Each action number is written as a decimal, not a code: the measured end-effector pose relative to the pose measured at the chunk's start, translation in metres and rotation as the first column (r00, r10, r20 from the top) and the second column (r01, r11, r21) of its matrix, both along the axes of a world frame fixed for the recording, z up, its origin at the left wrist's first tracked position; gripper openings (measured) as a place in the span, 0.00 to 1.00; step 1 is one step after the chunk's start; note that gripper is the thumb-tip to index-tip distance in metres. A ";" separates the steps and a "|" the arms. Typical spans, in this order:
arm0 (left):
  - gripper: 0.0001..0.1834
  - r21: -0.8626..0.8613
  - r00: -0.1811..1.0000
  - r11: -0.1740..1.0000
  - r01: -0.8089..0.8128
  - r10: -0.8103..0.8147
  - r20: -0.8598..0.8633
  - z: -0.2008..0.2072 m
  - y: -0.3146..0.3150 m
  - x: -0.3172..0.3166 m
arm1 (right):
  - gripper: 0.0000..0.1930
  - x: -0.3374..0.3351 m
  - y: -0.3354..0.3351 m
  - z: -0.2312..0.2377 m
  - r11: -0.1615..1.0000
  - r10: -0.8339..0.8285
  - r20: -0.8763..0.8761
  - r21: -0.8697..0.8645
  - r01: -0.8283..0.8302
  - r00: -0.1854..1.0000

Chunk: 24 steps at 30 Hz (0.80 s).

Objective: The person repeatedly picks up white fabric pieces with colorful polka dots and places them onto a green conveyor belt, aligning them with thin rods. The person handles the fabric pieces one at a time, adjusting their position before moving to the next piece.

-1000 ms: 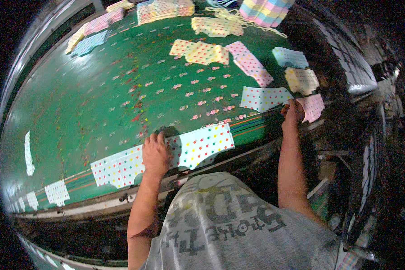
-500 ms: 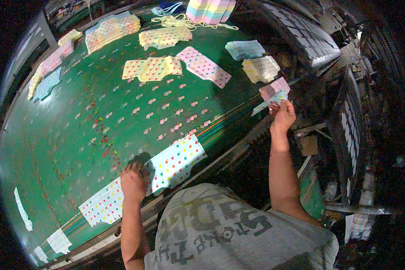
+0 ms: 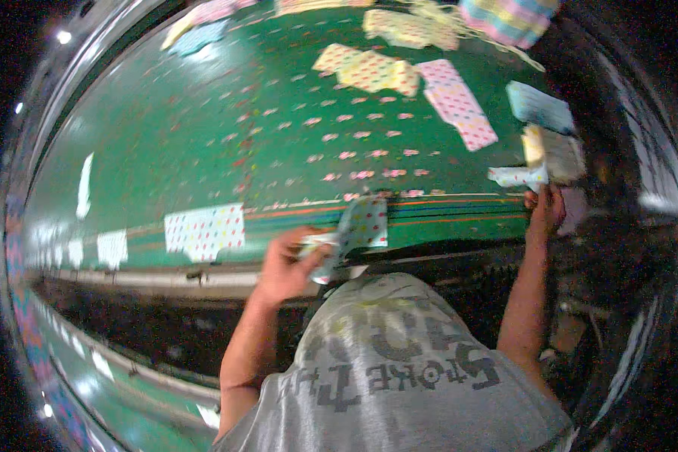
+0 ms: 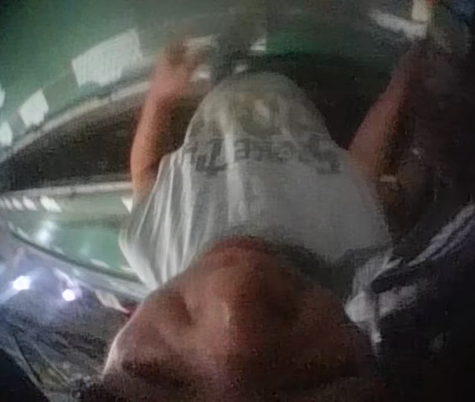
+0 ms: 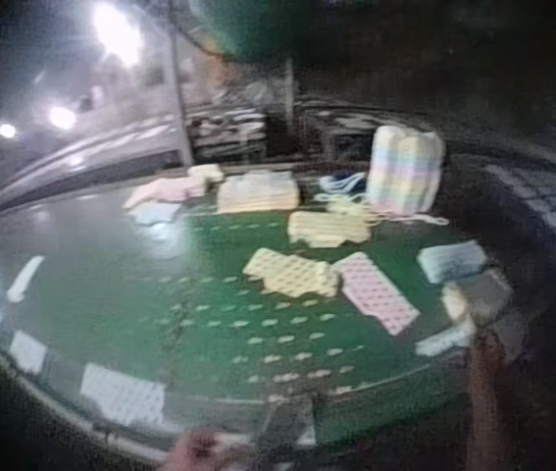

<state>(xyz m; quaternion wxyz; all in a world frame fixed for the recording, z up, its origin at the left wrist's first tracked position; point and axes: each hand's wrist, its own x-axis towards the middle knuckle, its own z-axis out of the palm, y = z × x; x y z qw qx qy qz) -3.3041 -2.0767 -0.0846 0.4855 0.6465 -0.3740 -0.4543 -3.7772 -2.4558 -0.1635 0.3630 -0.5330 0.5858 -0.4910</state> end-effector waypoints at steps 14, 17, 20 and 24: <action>0.12 -0.478 0.954 0.827 0.297 -0.274 0.119 0.078 -0.117 -0.190 | 0.13 0.026 -0.054 0.001 0.932 0.349 -0.102 -0.062 -0.356 0.931; 0.11 -0.524 0.969 0.821 0.226 -0.244 0.037 0.081 -0.127 -0.185 | 0.15 0.012 -0.048 0.010 0.936 0.345 -0.118 -0.033 -0.351 0.931; 0.09 -0.379 0.993 0.922 0.079 -0.107 -0.052 0.059 -0.130 -0.158 | 0.16 -0.021 -0.048 0.003 0.960 0.252 -0.138 -0.090 -0.265 0.958; 0.09 -0.130 0.986 0.979 -0.154 0.160 0.036 0.001 -0.123 -0.091 | 0.17 -0.077 -0.061 -0.014 0.990 0.008 -0.056 -0.141 -0.016 0.998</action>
